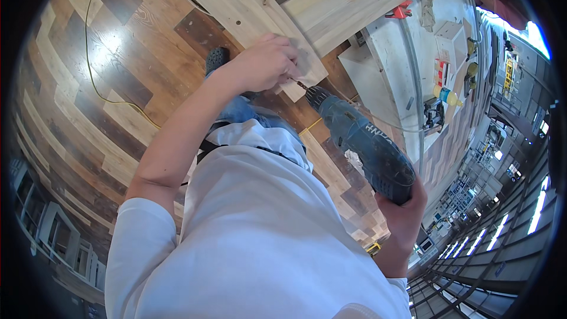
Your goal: Assembling a wooden door frame by drilling screws into the wooden joints.
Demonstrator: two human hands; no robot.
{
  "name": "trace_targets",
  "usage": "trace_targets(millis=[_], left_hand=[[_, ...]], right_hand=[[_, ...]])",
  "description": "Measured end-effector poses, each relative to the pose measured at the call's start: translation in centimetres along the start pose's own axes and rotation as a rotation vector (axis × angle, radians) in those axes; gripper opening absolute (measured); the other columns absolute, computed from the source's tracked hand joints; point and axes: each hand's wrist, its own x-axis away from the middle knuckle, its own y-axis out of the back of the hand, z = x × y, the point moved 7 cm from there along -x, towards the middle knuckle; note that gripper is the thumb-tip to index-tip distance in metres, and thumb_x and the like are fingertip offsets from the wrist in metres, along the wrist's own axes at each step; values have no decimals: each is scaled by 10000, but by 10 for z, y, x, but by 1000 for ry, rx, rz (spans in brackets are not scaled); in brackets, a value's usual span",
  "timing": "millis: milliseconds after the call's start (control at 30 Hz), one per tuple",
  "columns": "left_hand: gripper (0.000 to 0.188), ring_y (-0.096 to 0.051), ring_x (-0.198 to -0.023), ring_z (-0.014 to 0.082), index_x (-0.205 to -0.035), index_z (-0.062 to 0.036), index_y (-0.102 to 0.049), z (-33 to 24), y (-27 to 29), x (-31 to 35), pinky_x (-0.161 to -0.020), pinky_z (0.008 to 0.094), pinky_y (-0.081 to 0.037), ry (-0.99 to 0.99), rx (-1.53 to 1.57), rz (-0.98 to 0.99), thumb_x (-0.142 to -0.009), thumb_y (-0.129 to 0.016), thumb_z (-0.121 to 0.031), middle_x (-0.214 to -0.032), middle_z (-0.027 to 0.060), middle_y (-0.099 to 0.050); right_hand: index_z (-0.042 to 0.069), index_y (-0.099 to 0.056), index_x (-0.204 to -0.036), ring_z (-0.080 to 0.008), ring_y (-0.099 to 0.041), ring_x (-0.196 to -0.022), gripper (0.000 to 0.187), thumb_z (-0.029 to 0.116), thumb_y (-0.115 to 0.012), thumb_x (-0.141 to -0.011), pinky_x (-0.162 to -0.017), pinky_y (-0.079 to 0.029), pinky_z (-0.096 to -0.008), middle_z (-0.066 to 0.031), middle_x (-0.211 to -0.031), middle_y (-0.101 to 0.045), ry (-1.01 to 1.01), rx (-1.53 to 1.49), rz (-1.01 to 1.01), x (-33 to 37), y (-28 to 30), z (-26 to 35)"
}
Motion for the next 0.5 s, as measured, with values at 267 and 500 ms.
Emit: trace_targets(millis=[267, 500], left_hand=[[114, -542, -976, 171, -797, -196, -752, -5, 2, 1, -913, 346, -357, -27, 31, 11, -685, -734, -183, -848, -37, -621], [101, -543, -909, 162, -783, -187, -748, -8, 8, 5, -838, 330, -357, -95, 32, -115, -682, -755, -193, -816, -60, -613]], right_hand=[[-19, -544, -1280, -158, -658, -954, 711, -77, -639, -578, -851, -480, -261, -120, -1031, -686, 63, -25, 38, -3, -3, 7], [-30, -542, -1274, -168, -666, -941, 717, -71, -642, -566, -842, -482, -261, -127, -1016, -688, 74, -17, 62, -5, -3, 13]])
